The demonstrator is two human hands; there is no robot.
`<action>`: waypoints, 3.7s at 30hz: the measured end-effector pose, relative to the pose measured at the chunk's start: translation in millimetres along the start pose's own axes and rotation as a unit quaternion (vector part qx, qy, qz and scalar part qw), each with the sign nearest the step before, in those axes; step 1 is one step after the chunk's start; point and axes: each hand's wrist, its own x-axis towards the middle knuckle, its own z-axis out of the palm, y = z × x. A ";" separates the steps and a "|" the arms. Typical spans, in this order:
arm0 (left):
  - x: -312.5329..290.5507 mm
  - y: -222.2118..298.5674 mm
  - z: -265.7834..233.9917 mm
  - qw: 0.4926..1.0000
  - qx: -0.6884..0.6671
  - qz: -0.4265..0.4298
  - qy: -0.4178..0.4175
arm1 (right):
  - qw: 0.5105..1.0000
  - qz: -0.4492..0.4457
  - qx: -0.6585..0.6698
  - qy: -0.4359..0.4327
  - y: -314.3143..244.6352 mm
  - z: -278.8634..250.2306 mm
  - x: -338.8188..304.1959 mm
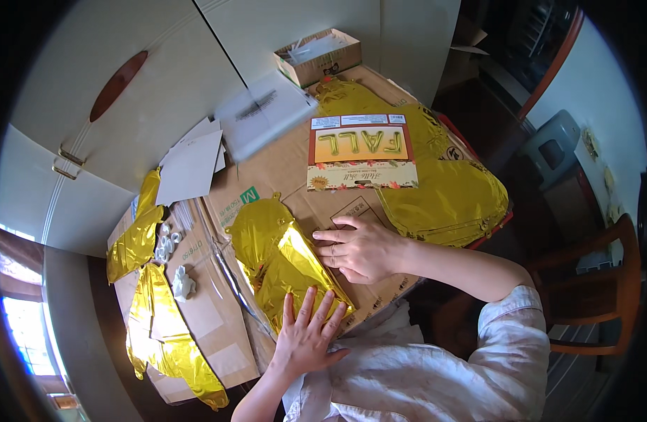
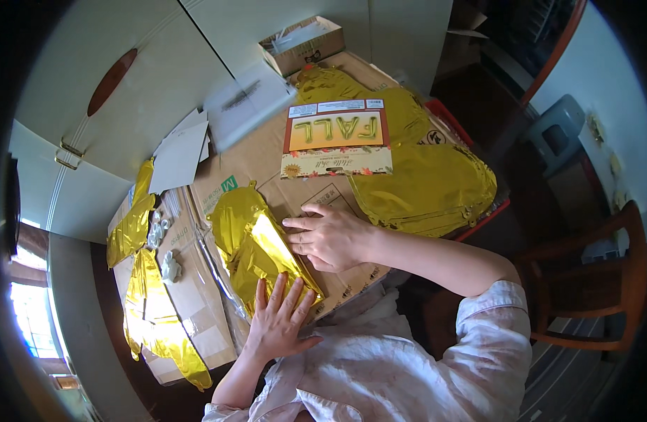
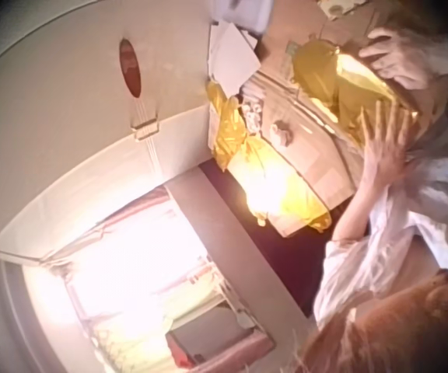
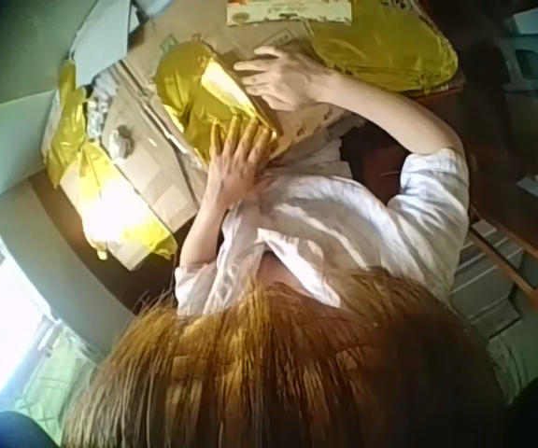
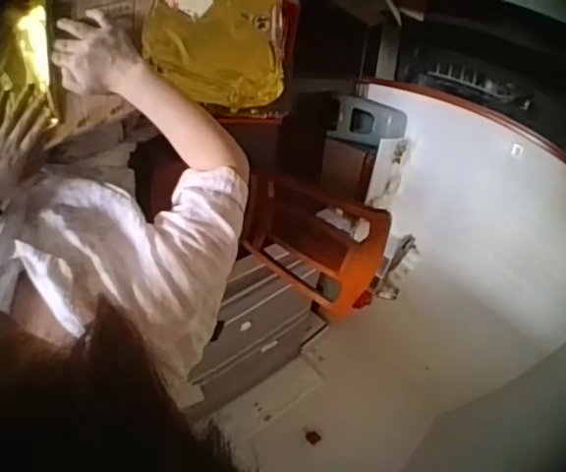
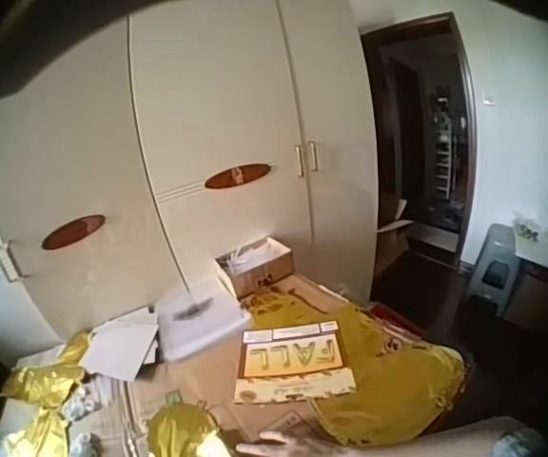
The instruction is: Folding gold foil decorations and inserting them into plastic retail packaging with cardboard backing.
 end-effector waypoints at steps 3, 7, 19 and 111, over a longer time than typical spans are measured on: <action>0.6 0.3 -1.0 1.000 0.002 0.001 -0.006 | 1.000 0.001 -0.007 -0.006 -1.1 -1.0 3.6; -0.9 0.1 -0.7 1.000 0.005 -0.002 -0.002 | 1.000 0.014 -0.010 0.010 1.4 10.9 20.2; -0.2 0.7 -1.2 1.000 -0.014 0.004 0.014 | 0.999 0.052 0.008 0.000 23.4 16.1 32.1; -27.0 4.4 23.4 0.986 -0.021 -0.036 0.159 | 0.998 0.063 0.016 -0.011 -40.5 10.1 32.7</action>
